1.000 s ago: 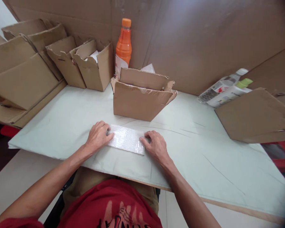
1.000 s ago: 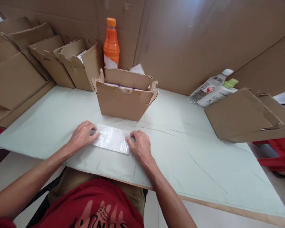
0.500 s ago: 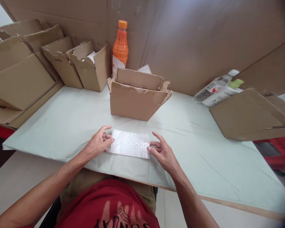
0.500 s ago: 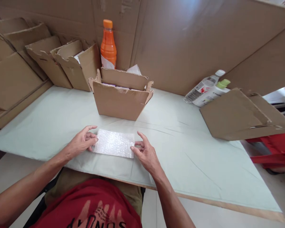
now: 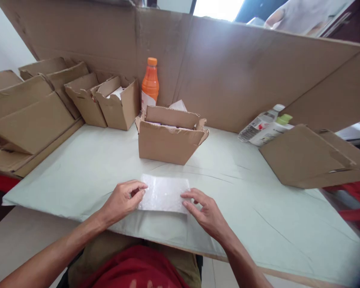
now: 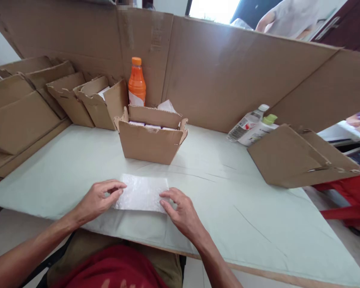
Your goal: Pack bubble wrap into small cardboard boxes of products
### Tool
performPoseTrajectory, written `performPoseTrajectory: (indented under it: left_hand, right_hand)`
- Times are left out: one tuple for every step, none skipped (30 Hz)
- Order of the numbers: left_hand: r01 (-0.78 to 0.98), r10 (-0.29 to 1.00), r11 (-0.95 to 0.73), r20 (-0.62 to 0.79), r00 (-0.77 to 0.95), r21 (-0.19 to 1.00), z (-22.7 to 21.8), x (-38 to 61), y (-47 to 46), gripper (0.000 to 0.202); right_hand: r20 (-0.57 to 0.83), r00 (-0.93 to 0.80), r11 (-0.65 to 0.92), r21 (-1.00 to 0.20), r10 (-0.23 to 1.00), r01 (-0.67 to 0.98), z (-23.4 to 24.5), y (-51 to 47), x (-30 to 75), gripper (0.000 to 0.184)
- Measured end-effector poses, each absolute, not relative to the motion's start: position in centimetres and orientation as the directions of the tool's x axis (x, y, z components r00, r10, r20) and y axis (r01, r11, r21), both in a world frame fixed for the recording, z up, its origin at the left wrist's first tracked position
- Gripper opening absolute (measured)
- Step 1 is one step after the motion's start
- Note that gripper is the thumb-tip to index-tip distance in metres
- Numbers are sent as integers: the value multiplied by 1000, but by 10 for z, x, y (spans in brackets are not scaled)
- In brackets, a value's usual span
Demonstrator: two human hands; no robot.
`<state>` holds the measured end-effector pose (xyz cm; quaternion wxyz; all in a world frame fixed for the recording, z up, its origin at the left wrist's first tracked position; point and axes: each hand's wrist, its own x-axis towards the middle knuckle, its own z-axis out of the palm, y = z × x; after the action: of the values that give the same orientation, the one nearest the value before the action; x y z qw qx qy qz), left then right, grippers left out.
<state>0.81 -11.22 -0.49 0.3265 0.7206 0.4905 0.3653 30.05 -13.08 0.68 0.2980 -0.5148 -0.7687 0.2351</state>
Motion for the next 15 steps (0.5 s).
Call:
performPoseTrajectory:
  left_hand:
    - [503,888,-460,387,249,732,6,7,-109,22]
    - [546,797,-583,554,241,601,19,7,-102,21]
    - [595,686,-661,690,232,457,33,6,-92,22]
    - [646,580,-691,782,228,324,48,5,-80,23]
    - [690,501,-688,835,229,224,63,5,-64,26]
    - [718,454,-677,859,236,161,77,6,-47,29]
    - [735,442,-665,863,244,132,90,6,-29,33]
    - [748,462,-651,848,258,127,101,8,-11,37]
    - [759,502,-639,815,288,125,111,9,6,41]
    - [771,566,-625,753,335,126,118,11,22,45]
    - [785,640,-607,664,387,127,125,13,35,51]
    - [802,713,-583,552,431,126,130,15,47,58]
    - [821,776,-557,429,462,124,133,17,56,62]
    - [836,821,-534,313,478,124,135,20,63,66]
    - [845,845,-519,226,484,133,136,22,70,67]
  right_hand:
    - [322,-289,431,-611,902,664,19,-127,300,19]
    - [426,-283,493,-545,859,678,34,-120,299,20]
    - [521,-274,542,-477,808,692,50,-111,298,24]
    - [600,-265,577,-415,755,704,67,-100,297,27]
    - [660,-255,599,-365,706,713,84,-86,296,30]
    - [704,-247,614,-329,666,718,99,-69,295,34]
    - [726,-245,623,-308,642,719,113,-52,295,39]
    - [722,-253,623,-304,644,721,124,-33,295,44]
    - [687,-268,611,-318,675,725,133,-15,296,50]
    - [615,-286,580,-351,735,735,140,2,296,56]
    - [509,-295,525,-396,808,754,145,17,296,62]
    - [379,-294,450,-434,877,781,149,29,296,67]
    - [241,-283,366,-455,928,812,152,40,295,71]
    - [114,-267,289,-454,957,843,155,48,293,73]
    - [11,-259,237,-435,966,869,157,54,291,74]
